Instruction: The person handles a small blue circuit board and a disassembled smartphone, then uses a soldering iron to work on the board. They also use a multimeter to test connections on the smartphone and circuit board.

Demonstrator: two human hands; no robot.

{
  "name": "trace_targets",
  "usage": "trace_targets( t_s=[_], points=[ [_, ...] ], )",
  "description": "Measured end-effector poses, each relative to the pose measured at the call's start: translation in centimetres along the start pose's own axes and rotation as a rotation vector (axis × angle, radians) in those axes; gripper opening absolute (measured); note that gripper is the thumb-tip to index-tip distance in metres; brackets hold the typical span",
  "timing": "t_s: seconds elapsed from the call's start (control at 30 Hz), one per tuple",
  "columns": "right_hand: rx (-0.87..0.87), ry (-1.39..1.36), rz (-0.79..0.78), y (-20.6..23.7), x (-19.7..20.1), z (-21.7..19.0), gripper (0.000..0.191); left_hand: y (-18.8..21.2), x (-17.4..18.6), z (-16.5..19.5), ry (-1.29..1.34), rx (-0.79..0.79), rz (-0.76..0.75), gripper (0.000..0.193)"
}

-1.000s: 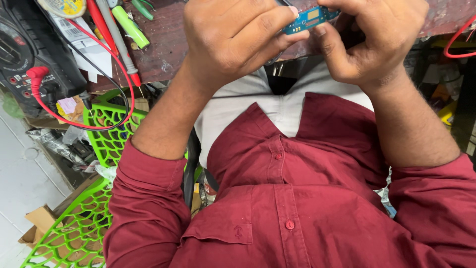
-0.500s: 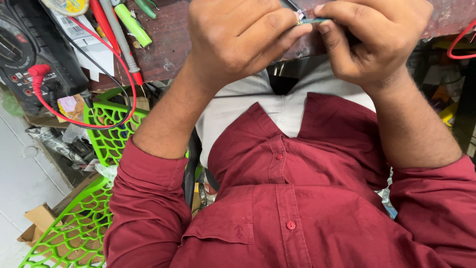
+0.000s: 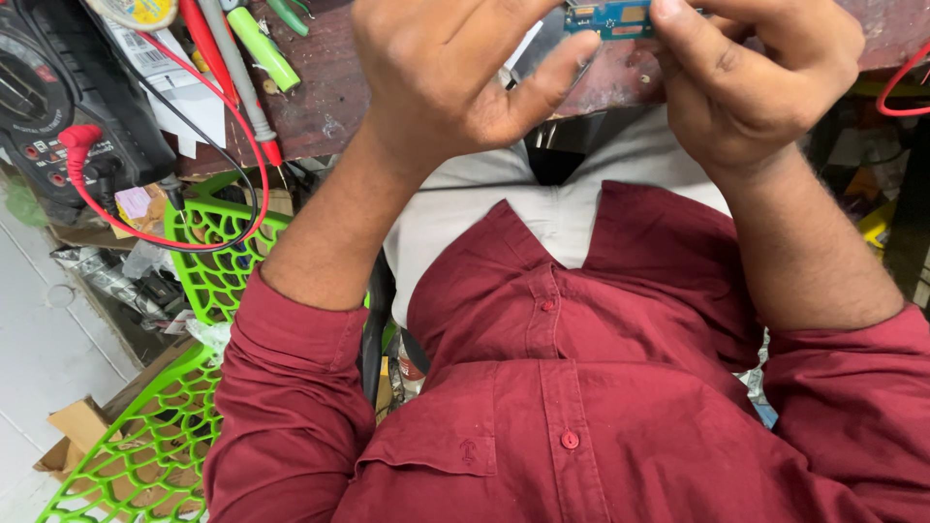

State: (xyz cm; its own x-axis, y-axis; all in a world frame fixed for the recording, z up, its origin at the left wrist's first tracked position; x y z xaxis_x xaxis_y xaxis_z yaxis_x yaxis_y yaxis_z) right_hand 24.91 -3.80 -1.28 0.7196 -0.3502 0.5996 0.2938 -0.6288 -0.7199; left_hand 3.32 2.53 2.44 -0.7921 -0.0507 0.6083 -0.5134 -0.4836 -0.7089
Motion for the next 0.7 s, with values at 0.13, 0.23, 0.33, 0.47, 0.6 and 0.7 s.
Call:
trace_targets(
  t_s=[0.13,0.23,0.33,0.47,0.6,0.7],
  points=[
    [0.031,-0.042,0.027,-0.02,0.03,-0.07,0.027,0.32,-0.39,-0.16,0.026,0.025,-0.055,0.010],
    [0.051,-0.061,0.040,-0.17,-0.02,-0.18,0.026,0.41,-0.51,0.03,0.037,-0.012,-0.096,0.010],
    [0.076,-0.049,0.038,-0.41,-0.16,-0.34,0.028,0.23,-0.58,0.08,0.050,-0.030,-0.096,0.007],
    [0.067,-0.023,0.006,-0.66,-0.34,-0.53,0.028,-0.09,-0.47,0.10,0.060,-0.045,-0.087,0.008],
    [0.075,0.020,0.002,-0.75,-0.40,-0.76,0.026,-0.20,-0.33,0.11,0.094,-0.047,-0.082,0.009],
    [0.066,0.007,0.013,-0.74,-0.40,-0.75,0.029,-0.16,-0.33,0.13,0.092,-0.050,-0.094,0.010]
  ],
)
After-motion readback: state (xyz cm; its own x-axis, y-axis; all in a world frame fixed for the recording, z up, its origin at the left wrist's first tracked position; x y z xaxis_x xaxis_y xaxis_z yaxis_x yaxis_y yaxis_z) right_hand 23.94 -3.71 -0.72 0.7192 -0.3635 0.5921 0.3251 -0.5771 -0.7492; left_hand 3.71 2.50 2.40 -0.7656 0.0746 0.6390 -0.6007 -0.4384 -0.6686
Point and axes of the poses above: each hand's wrist, its own y-axis away from the middle knuckle, its own x-axis out of the back of the hand, z = x × y, the point moved 5 cm from there along -y, towards the middle knuckle, and after that the axes turned 1 degree about -x, right-handed, at the moved point
